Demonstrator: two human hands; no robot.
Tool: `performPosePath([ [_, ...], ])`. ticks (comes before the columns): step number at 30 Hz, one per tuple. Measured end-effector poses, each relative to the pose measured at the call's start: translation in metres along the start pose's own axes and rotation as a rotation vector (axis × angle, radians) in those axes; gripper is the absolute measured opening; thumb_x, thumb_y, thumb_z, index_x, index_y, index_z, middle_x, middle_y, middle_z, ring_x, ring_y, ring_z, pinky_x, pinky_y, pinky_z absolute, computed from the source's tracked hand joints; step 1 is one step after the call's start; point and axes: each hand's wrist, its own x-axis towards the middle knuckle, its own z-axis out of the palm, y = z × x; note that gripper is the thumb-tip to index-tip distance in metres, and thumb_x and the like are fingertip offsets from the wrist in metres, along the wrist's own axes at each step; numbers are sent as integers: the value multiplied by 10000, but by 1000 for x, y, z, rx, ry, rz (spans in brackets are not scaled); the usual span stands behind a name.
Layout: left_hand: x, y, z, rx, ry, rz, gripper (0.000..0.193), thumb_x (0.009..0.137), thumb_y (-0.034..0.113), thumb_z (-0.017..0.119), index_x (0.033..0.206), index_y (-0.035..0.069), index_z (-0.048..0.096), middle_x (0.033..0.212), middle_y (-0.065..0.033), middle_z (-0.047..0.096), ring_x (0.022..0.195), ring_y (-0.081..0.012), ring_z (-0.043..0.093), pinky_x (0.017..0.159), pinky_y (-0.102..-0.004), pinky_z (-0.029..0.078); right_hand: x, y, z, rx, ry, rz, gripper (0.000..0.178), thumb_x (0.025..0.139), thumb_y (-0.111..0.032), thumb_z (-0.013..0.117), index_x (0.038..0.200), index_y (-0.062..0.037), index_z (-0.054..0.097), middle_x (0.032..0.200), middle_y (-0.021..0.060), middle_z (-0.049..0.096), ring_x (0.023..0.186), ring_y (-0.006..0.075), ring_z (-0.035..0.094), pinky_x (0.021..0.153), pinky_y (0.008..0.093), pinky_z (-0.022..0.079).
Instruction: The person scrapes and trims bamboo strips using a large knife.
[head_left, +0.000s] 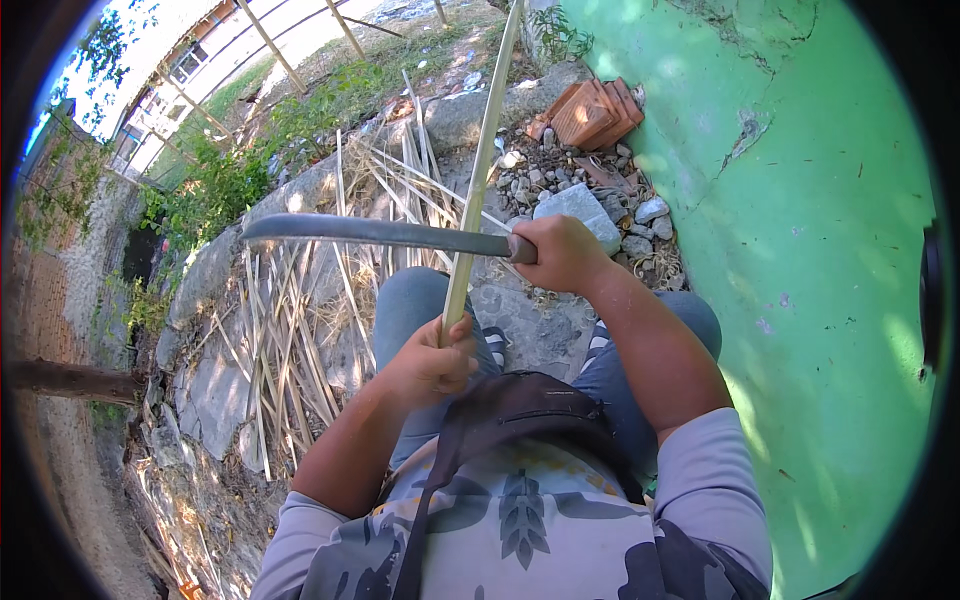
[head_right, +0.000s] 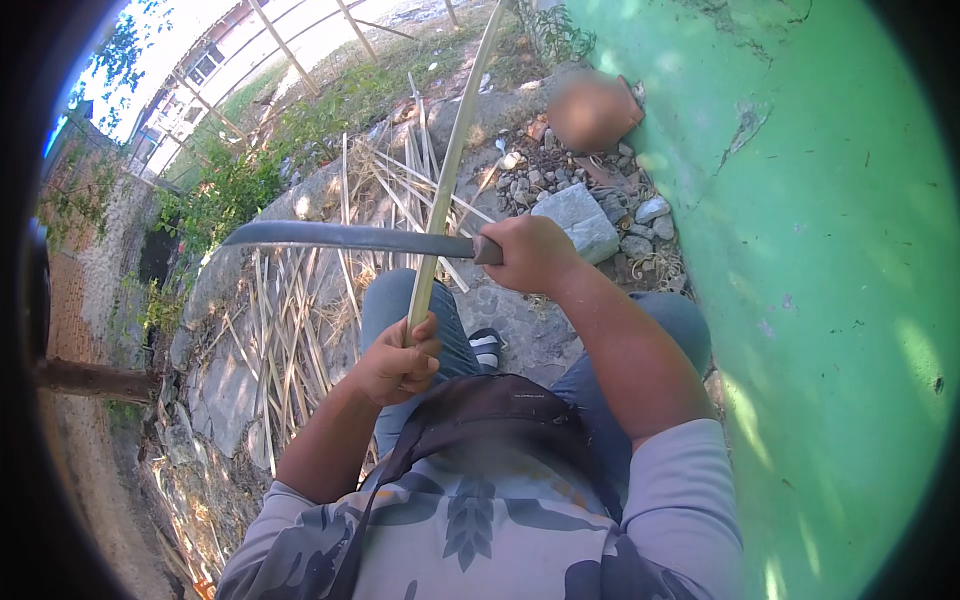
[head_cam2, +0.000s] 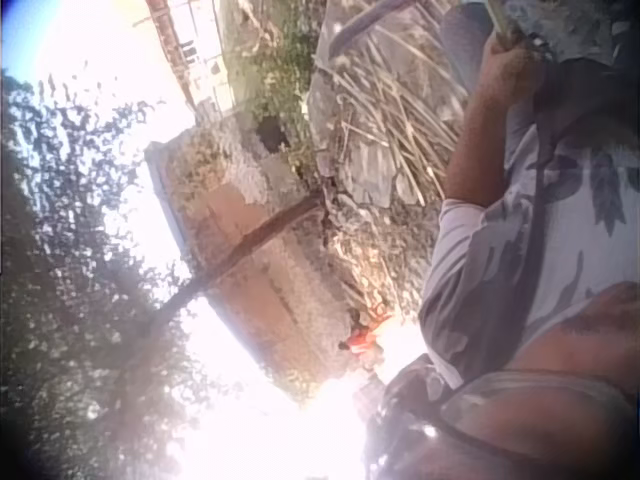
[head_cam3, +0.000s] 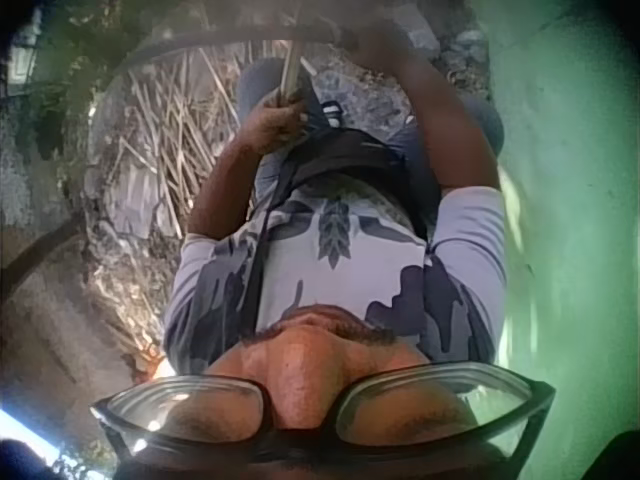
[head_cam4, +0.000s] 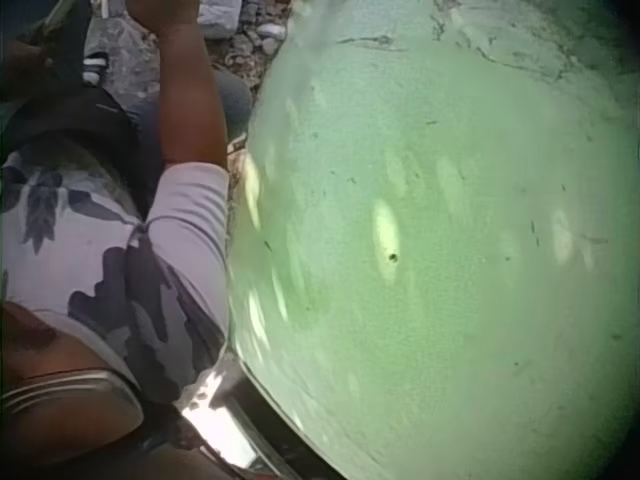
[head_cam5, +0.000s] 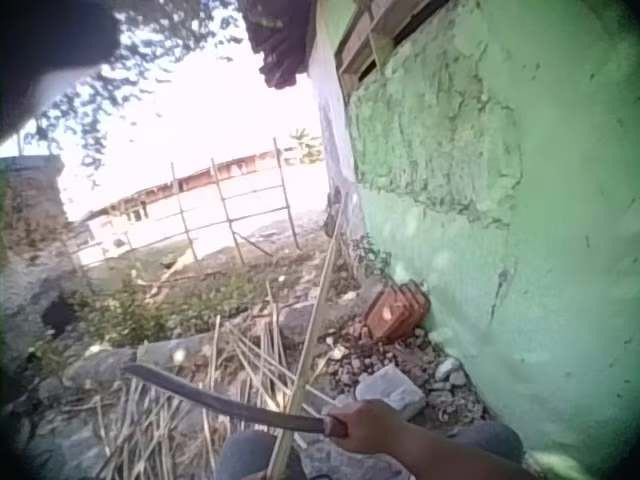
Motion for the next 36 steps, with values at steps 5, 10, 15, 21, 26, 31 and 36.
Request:
performPosePath([
  [5, 0, -1, 5, -32, -74, -15, 384, 841, -144, 562, 937, 188, 397, 709, 67, 396, 481, -38, 313, 413, -223, 224, -1, 4, -3, -8, -56, -50, 145, 761, -234, 716, 815, -113, 656, 744, 121, 669, 756, 368, 683, 663, 484, 532],
  [10, 4, -4, -5, -96, -62, -16, 386, 859, -144, 571, 934, 190, 392, 709, 65, 402, 479, -40, 310, 414, -224, 221, -2, 12, 2, -5, -34, -6, 163, 738, -237, 724, 845, -124, 675, 756, 120, 677, 747, 367, 681, 667, 481, 536],
  [15, -3, -10, -3, -105, -101, 2, 377, 869, -132, 578, 937, 190, 395, 707, 62, 405, 473, -42, 309, 411, -224, 225, 0, -1, -2, -14, -27, -136, 143, 754, -225, 720, 834, -112, 679, 729, 126, 667, 726, 375, 672, 667, 481, 534],
  [21, 5, -7, 1, -142, -86, -34, 382, 869, -128, 591, 939, 189, 390, 700, 61, 410, 469, -43, 314, 411, -224, 229, -3, 15, -2, 22, 53, -66, 194, 709, -192, 776, 800, -82, 645, 698, 144, 625, 684, 389, 636, 608, 467, 493],
  [26, -6, -12, 3, -83, -78, -54, 380, 868, -128, 594, 940, 185, 392, 699, 65, 407, 472, -39, 318, 411, -227, 229, -7, -1, -1, -24, -7, -177, 193, 703, -165, 775, 799, -66, 639, 693, 151, 614, 671, 387, 630, 600, 457, 483],
  [31, 1, -3, 14, -66, -66, -83, 393, 858, -141, 585, 936, 187, 383, 710, 66, 404, 476, -36, 311, 411, -226, 222, -2, 17, 5, 237, 131, -17, 197, 683, -175, 761, 786, -74, 628, 690, 148, 614, 667, 387, 630, 599, 462, 489],
  [36, -1, -7, 2, -125, -93, -26, 390, 851, -151, 570, 938, 182, 388, 712, 60, 405, 471, -36, 307, 406, -223, 219, -3, -9, 1, 86, 49, -149, 195, 696, -180, 762, 778, -66, 626, 690, 148, 614, 686, 391, 632, 600, 466, 484],
])
